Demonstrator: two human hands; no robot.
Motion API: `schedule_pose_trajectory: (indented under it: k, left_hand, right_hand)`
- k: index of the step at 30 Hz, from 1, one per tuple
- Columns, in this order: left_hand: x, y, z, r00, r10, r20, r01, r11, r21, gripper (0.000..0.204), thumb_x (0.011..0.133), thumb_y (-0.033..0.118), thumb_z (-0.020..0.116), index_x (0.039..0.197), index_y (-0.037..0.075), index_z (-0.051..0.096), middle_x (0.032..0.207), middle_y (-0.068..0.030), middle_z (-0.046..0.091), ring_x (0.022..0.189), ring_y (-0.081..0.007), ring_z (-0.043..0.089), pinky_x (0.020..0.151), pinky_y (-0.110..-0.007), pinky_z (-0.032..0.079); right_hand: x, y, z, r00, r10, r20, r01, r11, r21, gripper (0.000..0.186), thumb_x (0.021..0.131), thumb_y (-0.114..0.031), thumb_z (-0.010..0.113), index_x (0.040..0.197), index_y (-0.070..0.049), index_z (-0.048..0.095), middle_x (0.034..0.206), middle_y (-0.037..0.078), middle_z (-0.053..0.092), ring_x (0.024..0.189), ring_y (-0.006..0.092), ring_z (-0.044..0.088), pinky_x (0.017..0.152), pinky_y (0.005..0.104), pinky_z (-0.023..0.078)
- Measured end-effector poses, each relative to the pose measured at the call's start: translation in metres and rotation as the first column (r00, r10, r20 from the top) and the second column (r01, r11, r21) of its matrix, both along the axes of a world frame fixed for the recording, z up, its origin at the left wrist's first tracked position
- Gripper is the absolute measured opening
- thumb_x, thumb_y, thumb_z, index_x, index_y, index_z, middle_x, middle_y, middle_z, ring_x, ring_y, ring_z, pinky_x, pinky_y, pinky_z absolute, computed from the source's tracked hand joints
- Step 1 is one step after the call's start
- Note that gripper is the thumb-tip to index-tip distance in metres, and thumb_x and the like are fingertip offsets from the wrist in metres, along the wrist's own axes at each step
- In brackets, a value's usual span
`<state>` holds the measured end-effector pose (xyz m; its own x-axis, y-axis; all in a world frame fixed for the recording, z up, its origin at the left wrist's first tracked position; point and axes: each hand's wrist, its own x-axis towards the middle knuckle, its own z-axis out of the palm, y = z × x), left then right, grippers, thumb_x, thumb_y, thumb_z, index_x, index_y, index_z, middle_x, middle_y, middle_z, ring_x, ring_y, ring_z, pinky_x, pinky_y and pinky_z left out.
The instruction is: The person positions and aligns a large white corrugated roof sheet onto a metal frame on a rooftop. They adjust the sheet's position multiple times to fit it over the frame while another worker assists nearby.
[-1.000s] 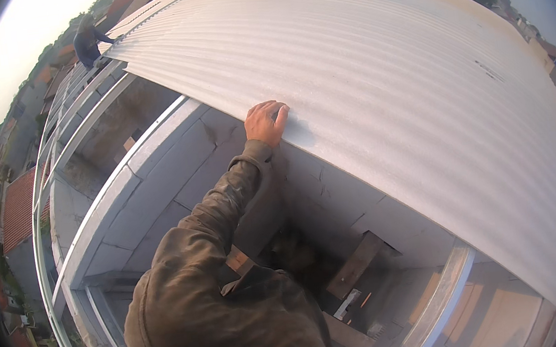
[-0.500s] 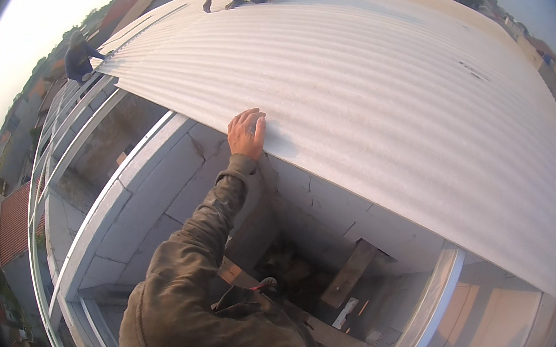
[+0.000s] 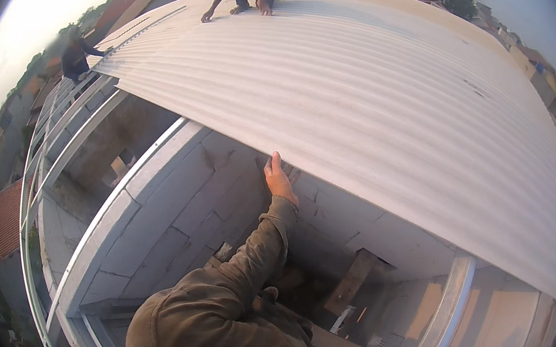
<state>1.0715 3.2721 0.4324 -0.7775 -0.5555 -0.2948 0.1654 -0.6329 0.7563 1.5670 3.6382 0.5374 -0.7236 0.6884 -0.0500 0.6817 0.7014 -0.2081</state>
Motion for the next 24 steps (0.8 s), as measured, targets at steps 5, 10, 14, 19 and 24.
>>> schedule_pose_trajectory:
  k: [5,10,14,19,24]
  left_hand:
    - [-0.032,-0.006,0.003,0.998,0.055,-0.028,-0.054,0.998,0.043,0.079,0.104,0.055,0.054,0.156,-0.004,0.04,0.166,-0.0184,0.037,0.151,-0.0317,0.037,0.121,-0.044,0.035]
    - [-0.07,0.008,-0.016,0.968,0.242,0.066,-0.241,0.97,-0.025,0.079,0.106,0.057,0.047,0.151,-0.007,0.046,0.16,-0.024,0.044,0.145,-0.0366,0.046,0.119,-0.046,0.037]
    - [-0.071,0.009,-0.006,0.943,0.23,0.239,-0.251,0.966,0.058,0.084,0.107,0.06,0.04,0.155,-0.008,0.039,0.159,-0.0268,0.045,0.141,-0.0415,0.049,0.118,-0.049,0.039]
    - [-0.071,0.013,-0.006,0.953,0.231,0.196,-0.256,0.96,0.113,0.084,0.107,0.06,0.038,0.158,-0.007,0.036,0.163,-0.0257,0.041,0.145,-0.0406,0.046,0.12,-0.05,0.037]
    - [-0.071,0.009,-0.009,0.961,0.202,0.188,-0.222,0.971,0.092,0.082,0.109,0.06,0.035,0.161,-0.004,0.034,0.167,-0.0241,0.035,0.148,-0.0399,0.042,0.121,-0.053,0.034]
  right_hand:
    - [-0.016,-0.022,0.026,0.999,-0.033,-0.001,0.032,0.993,-0.111,0.058,0.102,-0.038,0.067,0.136,0.008,0.058,0.121,0.036,0.068,0.113,0.0528,0.064,0.096,0.0533,0.051]
    - [-0.016,-0.016,0.024,1.0,0.005,0.013,-0.004,0.996,-0.087,0.06,0.101,-0.037,0.068,0.138,0.008,0.055,0.121,0.036,0.068,0.115,0.0511,0.064,0.099,0.0509,0.05]
    - [-0.016,-0.013,0.022,0.996,-0.061,0.057,0.067,0.992,-0.106,0.064,0.101,-0.038,0.068,0.141,0.009,0.052,0.122,0.036,0.067,0.116,0.0504,0.064,0.1,0.0504,0.049]
    - [-0.018,-0.009,0.02,0.996,-0.043,0.081,0.053,0.991,-0.122,0.068,0.101,-0.042,0.067,0.143,0.008,0.05,0.121,0.036,0.067,0.114,0.0511,0.064,0.098,0.0507,0.05]
    - [-0.021,-0.008,0.025,0.99,-0.05,0.13,0.069,0.987,-0.147,0.07,0.102,-0.044,0.065,0.145,0.008,0.047,0.117,0.036,0.068,0.11,0.0524,0.065,0.095,0.0517,0.05]
